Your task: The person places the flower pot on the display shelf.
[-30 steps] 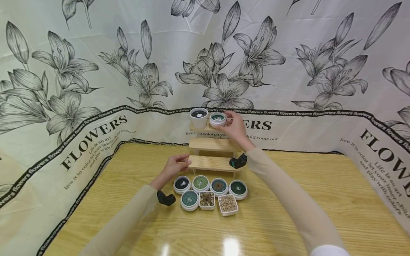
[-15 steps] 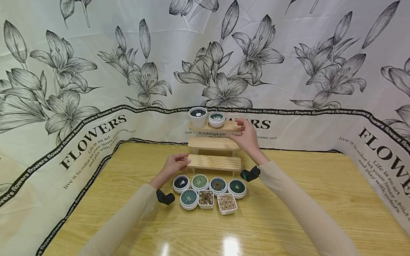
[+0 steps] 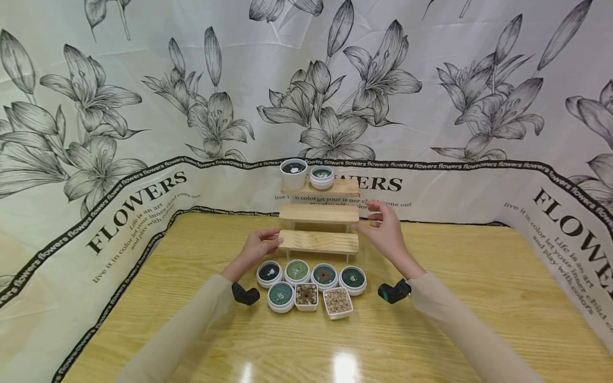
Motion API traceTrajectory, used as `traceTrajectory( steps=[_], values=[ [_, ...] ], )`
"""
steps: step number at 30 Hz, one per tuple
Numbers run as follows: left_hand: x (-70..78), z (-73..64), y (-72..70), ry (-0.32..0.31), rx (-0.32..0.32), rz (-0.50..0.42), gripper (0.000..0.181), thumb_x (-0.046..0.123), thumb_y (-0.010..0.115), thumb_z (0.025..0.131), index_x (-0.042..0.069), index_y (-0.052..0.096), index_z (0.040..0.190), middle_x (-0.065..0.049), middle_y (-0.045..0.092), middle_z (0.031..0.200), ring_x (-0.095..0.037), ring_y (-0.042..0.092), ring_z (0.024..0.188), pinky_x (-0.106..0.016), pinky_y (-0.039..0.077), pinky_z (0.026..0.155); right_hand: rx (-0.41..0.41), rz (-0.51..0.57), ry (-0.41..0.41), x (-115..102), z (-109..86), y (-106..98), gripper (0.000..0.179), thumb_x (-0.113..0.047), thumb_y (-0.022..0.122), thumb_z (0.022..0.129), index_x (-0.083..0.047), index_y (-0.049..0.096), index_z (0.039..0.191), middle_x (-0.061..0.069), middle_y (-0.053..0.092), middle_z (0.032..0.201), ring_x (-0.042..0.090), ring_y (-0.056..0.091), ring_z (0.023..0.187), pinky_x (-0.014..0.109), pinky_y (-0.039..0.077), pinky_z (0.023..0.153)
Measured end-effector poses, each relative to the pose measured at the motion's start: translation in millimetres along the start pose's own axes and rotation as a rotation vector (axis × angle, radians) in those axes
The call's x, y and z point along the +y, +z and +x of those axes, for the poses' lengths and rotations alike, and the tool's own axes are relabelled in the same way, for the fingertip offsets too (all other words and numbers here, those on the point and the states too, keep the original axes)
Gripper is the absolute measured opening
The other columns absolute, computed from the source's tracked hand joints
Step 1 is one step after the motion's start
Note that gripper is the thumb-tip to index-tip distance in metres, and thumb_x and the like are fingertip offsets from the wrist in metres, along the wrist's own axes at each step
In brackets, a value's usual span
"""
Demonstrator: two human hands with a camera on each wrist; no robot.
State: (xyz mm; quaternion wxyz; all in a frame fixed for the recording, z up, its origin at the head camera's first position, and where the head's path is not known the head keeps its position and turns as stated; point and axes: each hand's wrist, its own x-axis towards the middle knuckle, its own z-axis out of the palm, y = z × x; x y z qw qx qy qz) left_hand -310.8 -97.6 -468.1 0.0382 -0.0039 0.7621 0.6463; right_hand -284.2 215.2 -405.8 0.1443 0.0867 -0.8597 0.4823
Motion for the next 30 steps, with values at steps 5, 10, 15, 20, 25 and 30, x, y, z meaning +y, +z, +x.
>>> traceTrajectory(
  steps=[5,10,15,20,25,30],
  values=[
    [1.2,1.8,-1.5,-0.005,-0.005,-0.004,0.037,0.003,0.068,0.088,-0.005,0.061,0.124,-0.021,0.065,0.107,-0.006,0.059,0.070,-0.028,0.060,0.071,-0.003,0.005,-0.012,9,-15.9,-3,0.062,-0.015,0.076,0.083,0.001,0.046,0.134,0.020,0.051,0.130,0.032,0.053,0.109,0.011,0.048,0.081],
    [0.8,4.7,-2.3,-0.011,-0.011,-0.007,0.039,0.004,0.068,0.088,-0.003,0.061,0.125,-0.019,0.064,0.107,-0.006,0.059,0.071,-0.029,0.060,0.072,-0.016,-0.004,-0.019,17,-29.6,-5,0.062,-0.013,0.077,0.081,0.001,0.047,0.133,0.019,0.053,0.126,0.030,0.054,0.106,0.009,0.049,0.079],
    [-1.7,6.2,-2.5,-0.010,-0.016,-0.010,0.039,0.004,0.067,0.088,-0.004,0.060,0.125,-0.018,0.064,0.106,-0.006,0.059,0.070,-0.026,0.059,0.069,-0.045,-0.007,-0.011,19,-45.5,-8,0.062,-0.016,0.078,0.081,0.000,0.048,0.133,0.017,0.054,0.125,0.019,0.055,0.103,0.012,0.051,0.080],
    [-2.3,5.1,-2.5,-0.011,-0.016,-0.013,0.038,0.003,0.068,0.088,-0.003,0.061,0.125,-0.018,0.064,0.105,-0.006,0.059,0.070,-0.023,0.058,0.067,-0.075,0.010,-0.001,20,-59.8,-10,0.062,-0.015,0.078,0.081,0.001,0.048,0.132,0.018,0.054,0.126,0.013,0.055,0.101,0.012,0.051,0.080],
    [-2.1,3.1,-2.7,-0.008,-0.023,-0.011,0.039,0.004,0.067,0.088,-0.004,0.060,0.126,-0.019,0.064,0.106,-0.006,0.059,0.071,-0.024,0.059,0.068,-0.109,0.027,0.019,23,-71.6,-11,0.062,-0.013,0.078,0.080,0.002,0.048,0.132,0.022,0.053,0.124,0.010,0.055,0.100,0.014,0.052,0.080],
    [-3.0,2.1,-2.0,-0.010,-0.023,-0.019,0.038,0.003,0.067,0.088,-0.005,0.060,0.125,-0.020,0.064,0.106,-0.005,0.059,0.070,-0.024,0.059,0.068,-0.155,0.030,0.044,30,-81.2,-12,0.066,-0.012,0.080,0.078,0.003,0.046,0.134,0.024,0.052,0.124,0.012,0.056,0.099,0.018,0.054,0.082]
  ],
)
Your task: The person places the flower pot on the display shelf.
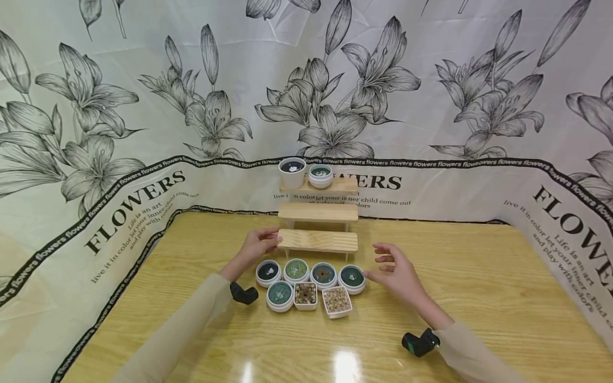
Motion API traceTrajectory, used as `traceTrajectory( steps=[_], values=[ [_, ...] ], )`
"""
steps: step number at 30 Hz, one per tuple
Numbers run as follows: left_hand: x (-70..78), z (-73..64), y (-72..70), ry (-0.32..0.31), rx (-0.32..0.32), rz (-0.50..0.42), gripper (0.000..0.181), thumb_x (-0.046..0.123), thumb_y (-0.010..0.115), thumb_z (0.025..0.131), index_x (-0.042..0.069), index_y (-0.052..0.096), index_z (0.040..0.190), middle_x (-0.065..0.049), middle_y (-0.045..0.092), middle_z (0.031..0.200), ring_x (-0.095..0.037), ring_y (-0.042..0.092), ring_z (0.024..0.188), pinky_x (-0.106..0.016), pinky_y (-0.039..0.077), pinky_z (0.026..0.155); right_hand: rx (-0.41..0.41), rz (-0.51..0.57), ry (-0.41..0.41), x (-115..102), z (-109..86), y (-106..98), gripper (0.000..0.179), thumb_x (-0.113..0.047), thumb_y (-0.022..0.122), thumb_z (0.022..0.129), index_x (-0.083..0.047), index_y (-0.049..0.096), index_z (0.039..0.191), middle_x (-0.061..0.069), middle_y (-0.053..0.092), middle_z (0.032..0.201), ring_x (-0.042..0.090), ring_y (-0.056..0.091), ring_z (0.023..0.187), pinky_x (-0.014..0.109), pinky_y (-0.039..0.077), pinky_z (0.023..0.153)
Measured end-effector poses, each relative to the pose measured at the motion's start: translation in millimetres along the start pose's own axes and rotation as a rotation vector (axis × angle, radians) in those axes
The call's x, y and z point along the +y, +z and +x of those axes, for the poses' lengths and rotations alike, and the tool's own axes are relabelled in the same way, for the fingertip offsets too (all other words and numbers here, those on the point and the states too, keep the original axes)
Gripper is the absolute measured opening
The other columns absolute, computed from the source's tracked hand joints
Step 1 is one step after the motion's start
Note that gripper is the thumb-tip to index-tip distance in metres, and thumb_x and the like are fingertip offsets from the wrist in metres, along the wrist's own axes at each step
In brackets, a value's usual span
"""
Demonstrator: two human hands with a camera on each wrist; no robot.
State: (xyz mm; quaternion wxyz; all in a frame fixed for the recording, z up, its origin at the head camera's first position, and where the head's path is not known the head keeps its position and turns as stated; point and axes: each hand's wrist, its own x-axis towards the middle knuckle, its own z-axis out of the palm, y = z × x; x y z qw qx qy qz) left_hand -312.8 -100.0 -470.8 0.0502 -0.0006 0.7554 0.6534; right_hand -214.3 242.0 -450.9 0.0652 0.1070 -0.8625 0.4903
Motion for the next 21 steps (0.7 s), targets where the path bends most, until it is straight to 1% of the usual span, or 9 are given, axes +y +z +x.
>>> traceTrajectory(
  steps=[4,10,15,18,21],
  values=[
    [1.3,-0.5,0.3,-0.003,0.004,-0.008,0.038,0.001,0.067,0.088,-0.006,0.060,0.125,-0.019,0.065,0.103,-0.005,0.058,0.067,-0.024,0.058,0.067,-0.034,0.016,-0.001,8,-4.0,0,0.068,-0.011,0.081,0.077,0.002,0.045,0.134,0.023,0.052,0.125,0.010,0.057,0.099,0.019,0.054,0.082],
    [1.2,-1.4,-0.2,-0.008,0.009,-0.008,0.038,0.000,0.066,0.088,-0.007,0.060,0.124,-0.017,0.065,0.101,-0.005,0.058,0.068,-0.026,0.059,0.068,-0.078,0.056,-0.004,18,-10.7,4,0.070,-0.010,0.082,0.075,0.003,0.045,0.133,0.024,0.052,0.125,0.006,0.057,0.099,0.020,0.055,0.082],
    [1.7,-1.7,0.7,0.000,0.014,-0.005,0.037,0.000,0.067,0.087,-0.007,0.060,0.123,-0.018,0.065,0.101,-0.005,0.058,0.066,-0.028,0.060,0.069,-0.126,0.080,0.003,22,-13.3,8,0.072,-0.009,0.082,0.074,0.004,0.044,0.134,0.025,0.052,0.125,0.009,0.057,0.099,0.020,0.055,0.081],
    [2.2,-2.1,1.6,0.007,0.018,-0.006,0.037,-0.001,0.067,0.087,-0.008,0.060,0.123,-0.018,0.065,0.100,-0.005,0.058,0.066,-0.027,0.060,0.068,-0.164,0.087,0.002,22,-12.4,10,0.073,-0.010,0.082,0.074,0.004,0.044,0.134,0.026,0.051,0.127,0.010,0.057,0.101,0.021,0.055,0.083],
    [2.1,-2.4,2.2,0.011,0.016,-0.011,0.037,-0.001,0.067,0.087,-0.008,0.060,0.123,-0.017,0.065,0.099,-0.005,0.058,0.067,-0.023,0.059,0.066,-0.192,0.083,-0.001,21,-10.2,11,0.074,-0.011,0.083,0.073,0.004,0.044,0.134,0.027,0.051,0.128,0.006,0.057,0.101,0.020,0.055,0.084]
  ],
)
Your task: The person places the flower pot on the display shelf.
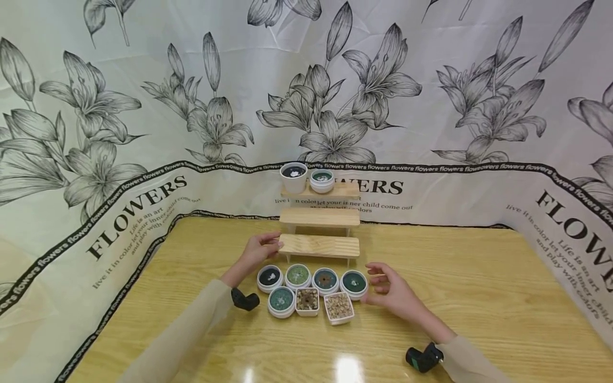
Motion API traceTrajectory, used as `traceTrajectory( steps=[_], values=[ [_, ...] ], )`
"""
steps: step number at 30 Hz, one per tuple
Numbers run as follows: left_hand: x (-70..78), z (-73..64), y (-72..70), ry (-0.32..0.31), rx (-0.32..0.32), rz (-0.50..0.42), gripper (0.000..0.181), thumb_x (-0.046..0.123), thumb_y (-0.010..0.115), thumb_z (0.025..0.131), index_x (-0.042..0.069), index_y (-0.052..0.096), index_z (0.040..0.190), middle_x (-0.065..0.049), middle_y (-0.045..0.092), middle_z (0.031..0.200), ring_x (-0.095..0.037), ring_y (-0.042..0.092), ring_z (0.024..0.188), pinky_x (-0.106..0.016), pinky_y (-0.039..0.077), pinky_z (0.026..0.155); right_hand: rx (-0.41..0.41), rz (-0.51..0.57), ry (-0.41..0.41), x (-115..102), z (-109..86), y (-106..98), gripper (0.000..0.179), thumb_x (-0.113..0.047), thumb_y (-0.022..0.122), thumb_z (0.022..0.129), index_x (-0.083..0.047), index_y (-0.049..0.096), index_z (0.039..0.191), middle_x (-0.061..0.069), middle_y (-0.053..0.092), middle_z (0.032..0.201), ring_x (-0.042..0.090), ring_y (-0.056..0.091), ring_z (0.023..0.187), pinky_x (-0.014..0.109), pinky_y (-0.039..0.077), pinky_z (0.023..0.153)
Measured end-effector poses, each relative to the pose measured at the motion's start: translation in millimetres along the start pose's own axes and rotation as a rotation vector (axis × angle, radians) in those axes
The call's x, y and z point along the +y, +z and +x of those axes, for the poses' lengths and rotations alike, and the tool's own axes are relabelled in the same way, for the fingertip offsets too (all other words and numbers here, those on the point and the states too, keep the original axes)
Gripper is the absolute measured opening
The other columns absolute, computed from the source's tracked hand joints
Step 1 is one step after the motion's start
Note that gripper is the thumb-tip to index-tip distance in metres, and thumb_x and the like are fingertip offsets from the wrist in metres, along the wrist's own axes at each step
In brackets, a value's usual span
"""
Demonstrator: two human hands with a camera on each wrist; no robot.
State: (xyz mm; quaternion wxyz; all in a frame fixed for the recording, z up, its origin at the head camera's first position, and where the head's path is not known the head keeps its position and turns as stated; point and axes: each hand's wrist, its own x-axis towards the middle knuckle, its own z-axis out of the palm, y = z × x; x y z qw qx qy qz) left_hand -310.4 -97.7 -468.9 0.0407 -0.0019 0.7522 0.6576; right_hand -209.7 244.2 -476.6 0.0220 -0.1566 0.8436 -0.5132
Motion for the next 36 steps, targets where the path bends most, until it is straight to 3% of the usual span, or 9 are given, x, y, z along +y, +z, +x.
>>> traceTrajectory(
  steps=[4,12,21,28,36],
  values=[
    [-0.9,0.1,0.8,0.004,-0.007,-0.002,0.038,-0.001,0.067,0.087,-0.009,0.059,0.124,-0.017,0.064,0.100,-0.005,0.058,0.069,-0.021,0.058,0.065,-0.026,0.003,-0.009,0,1.8,1,0.075,-0.011,0.083,0.073,0.006,0.043,0.134,0.029,0.050,0.127,0.001,0.056,0.099,0.019,0.055,0.084],
    [-0.6,-1.7,-0.2,-0.002,0.011,0.003,0.038,0.000,0.067,0.087,-0.007,0.060,0.124,-0.018,0.064,0.101,-0.005,0.058,0.069,-0.028,0.060,0.071,-0.057,0.009,-0.034,1,4.1,5,0.075,-0.010,0.083,0.073,0.007,0.043,0.134,0.028,0.051,0.124,0.006,0.057,0.099,0.020,0.056,0.083],
    [-1.7,0.5,-1.2,-0.002,-0.009,0.000,0.040,0.002,0.067,0.088,-0.007,0.059,0.126,-0.021,0.064,0.105,-0.005,0.058,0.070,-0.033,0.061,0.075,-0.067,0.041,-0.043,5,7.6,10,0.076,-0.007,0.084,0.072,0.009,0.043,0.133,0.028,0.051,0.121,0.003,0.057,0.095,0.018,0.055,0.080],
    [27.1,-20.3,-3.0,-0.009,-0.042,-0.004,0.040,-0.001,0.064,0.089,-0.012,0.056,0.126,-0.022,0.063,0.105,-0.006,0.058,0.071,-0.044,0.058,0.085,-0.082,0.073,-0.065,8,10.9,13,0.075,-0.003,0.083,0.071,0.012,0.041,0.132,0.031,0.049,0.121,0.002,0.059,0.094,0.017,0.056,0.079],
    [27.6,-21.2,-2.2,-0.009,-0.036,0.001,0.039,-0.002,0.064,0.089,-0.013,0.055,0.126,-0.025,0.062,0.107,-0.006,0.058,0.072,-0.048,0.057,0.088,-0.092,0.095,-0.095,8,10.7,18,0.073,-0.003,0.082,0.071,0.015,0.042,0.130,0.034,0.050,0.122,-0.003,0.058,0.094,0.018,0.056,0.078]
  ],
)
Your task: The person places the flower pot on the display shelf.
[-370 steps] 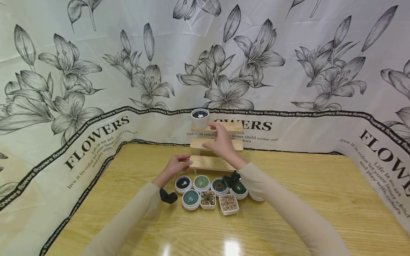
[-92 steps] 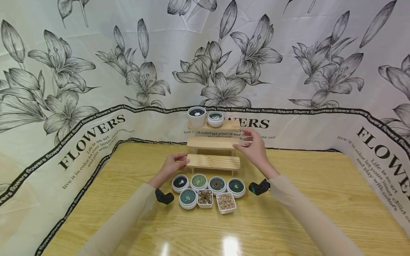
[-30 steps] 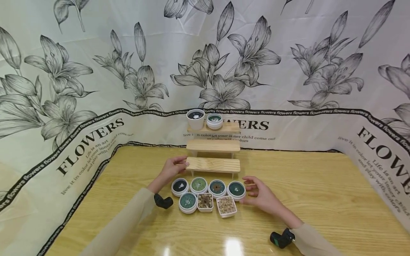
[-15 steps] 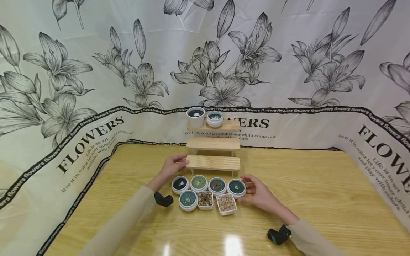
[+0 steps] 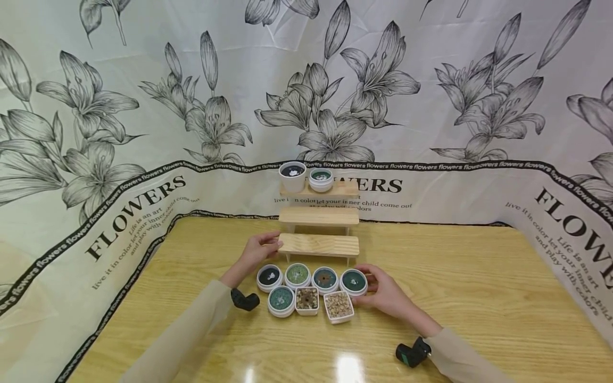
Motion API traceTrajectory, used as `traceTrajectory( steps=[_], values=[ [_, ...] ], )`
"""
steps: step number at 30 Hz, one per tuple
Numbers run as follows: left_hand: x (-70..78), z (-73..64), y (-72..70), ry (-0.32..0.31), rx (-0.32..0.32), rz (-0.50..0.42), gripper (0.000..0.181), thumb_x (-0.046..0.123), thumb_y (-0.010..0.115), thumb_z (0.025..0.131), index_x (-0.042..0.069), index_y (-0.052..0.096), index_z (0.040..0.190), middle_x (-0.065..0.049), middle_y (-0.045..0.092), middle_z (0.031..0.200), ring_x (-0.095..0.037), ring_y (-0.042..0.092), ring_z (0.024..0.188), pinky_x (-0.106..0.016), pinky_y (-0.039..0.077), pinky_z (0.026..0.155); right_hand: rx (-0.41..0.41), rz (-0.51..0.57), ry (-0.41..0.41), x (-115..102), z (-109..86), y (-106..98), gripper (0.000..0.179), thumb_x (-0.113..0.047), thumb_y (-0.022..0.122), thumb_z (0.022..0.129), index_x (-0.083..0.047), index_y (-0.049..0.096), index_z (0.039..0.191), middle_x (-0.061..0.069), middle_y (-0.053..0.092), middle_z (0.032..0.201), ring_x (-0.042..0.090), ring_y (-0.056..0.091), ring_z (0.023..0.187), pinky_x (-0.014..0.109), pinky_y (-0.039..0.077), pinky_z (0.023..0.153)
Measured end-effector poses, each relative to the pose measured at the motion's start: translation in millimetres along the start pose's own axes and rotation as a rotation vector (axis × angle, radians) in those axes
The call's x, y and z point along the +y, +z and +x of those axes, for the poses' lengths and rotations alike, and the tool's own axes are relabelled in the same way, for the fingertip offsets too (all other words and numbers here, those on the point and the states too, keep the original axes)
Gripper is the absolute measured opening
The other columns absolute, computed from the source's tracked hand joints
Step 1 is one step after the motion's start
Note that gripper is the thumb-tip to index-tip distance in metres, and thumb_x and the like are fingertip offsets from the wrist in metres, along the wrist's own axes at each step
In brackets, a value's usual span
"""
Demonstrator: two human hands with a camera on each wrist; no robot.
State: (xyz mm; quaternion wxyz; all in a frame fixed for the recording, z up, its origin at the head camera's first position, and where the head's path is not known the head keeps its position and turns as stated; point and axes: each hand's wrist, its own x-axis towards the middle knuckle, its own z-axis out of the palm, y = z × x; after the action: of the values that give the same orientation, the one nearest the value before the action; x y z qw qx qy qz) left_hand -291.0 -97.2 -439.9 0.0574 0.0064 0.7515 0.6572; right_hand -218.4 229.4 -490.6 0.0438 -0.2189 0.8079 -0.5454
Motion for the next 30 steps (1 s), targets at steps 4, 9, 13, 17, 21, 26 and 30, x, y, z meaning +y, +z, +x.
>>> traceTrajectory(
  steps=[4,9,13,17,21,26,30],
  values=[
    [-12.7,9.3,-0.9,0.000,-0.002,-0.004,0.040,0.000,0.065,0.089,-0.012,0.056,0.126,-0.025,0.062,0.107,-0.006,0.059,0.070,-0.045,0.058,0.085,0.004,-0.015,0.006,-1,-0.2,1,0.072,-0.003,0.082,0.072,0.015,0.043,0.130,0.034,0.051,0.121,-0.004,0.059,0.094,0.018,0.056,0.078],
    [-25.7,18.9,0.1,0.002,0.022,-0.008,0.040,0.003,0.066,0.089,-0.008,0.058,0.126,-0.022,0.063,0.108,-0.005,0.059,0.070,-0.037,0.060,0.079,0.013,-0.031,0.019,-2,0.2,2,0.071,-0.004,0.083,0.072,0.015,0.044,0.129,0.033,0.052,0.120,-0.003,0.060,0.093,0.016,0.055,0.079],
    [-26.0,18.5,1.5,0.002,0.041,0.006,0.039,0.003,0.066,0.089,-0.005,0.059,0.126,-0.021,0.063,0.107,-0.005,0.059,0.069,-0.032,0.061,0.075,0.014,-0.027,0.038,-2,0.2,2,0.072,-0.005,0.083,0.071,0.014,0.044,0.129,0.033,0.052,0.122,-0.003,0.060,0.093,0.016,0.055,0.080],
    [-26.4,17.9,2.3,-0.001,0.045,0.013,0.038,0.002,0.066,0.088,-0.006,0.060,0.125,-0.020,0.064,0.106,-0.005,0.059,0.070,-0.027,0.060,0.071,0.020,-0.025,0.040,-1,-0.9,1,0.072,-0.004,0.082,0.072,0.013,0.044,0.130,0.032,0.052,0.122,-0.004,0.060,0.093,0.017,0.055,0.080],
    [-29.0,19.7,2.7,-0.001,0.046,0.019,0.038,0.002,0.067,0.088,-0.006,0.060,0.124,-0.020,0.064,0.106,-0.006,0.059,0.071,-0.024,0.059,0.068,0.026,-0.031,0.034,-2,-2.7,0,0.071,-0.005,0.082,0.072,0.012,0.045,0.130,0.032,0.052,0.123,-0.002,0.060,0.093,0.017,0.056,0.080],
    [-30.5,20.7,2.7,-0.003,0.050,0.019,0.038,0.002,0.067,0.088,-0.005,0.060,0.125,-0.020,0.064,0.107,-0.005,0.059,0.072,-0.025,0.060,0.070,0.034,-0.032,0.054,-5,-4.7,-1,0.073,-0.007,0.083,0.072,0.011,0.045,0.131,0.031,0.052,0.124,0.003,0.062,0.094,0.019,0.056,0.080],
    [-30.6,21.5,2.3,0.005,0.048,0.018,0.039,0.002,0.067,0.088,-0.006,0.060,0.125,-0.021,0.064,0.107,-0.005,0.059,0.072,-0.027,0.060,0.071,0.046,-0.033,0.068,-7,-5.5,-4,0.074,-0.008,0.084,0.071,0.012,0.045,0.131,0.031,0.053,0.124,0.004,0.063,0.093,0.019,0.056,0.079]
  ],
)
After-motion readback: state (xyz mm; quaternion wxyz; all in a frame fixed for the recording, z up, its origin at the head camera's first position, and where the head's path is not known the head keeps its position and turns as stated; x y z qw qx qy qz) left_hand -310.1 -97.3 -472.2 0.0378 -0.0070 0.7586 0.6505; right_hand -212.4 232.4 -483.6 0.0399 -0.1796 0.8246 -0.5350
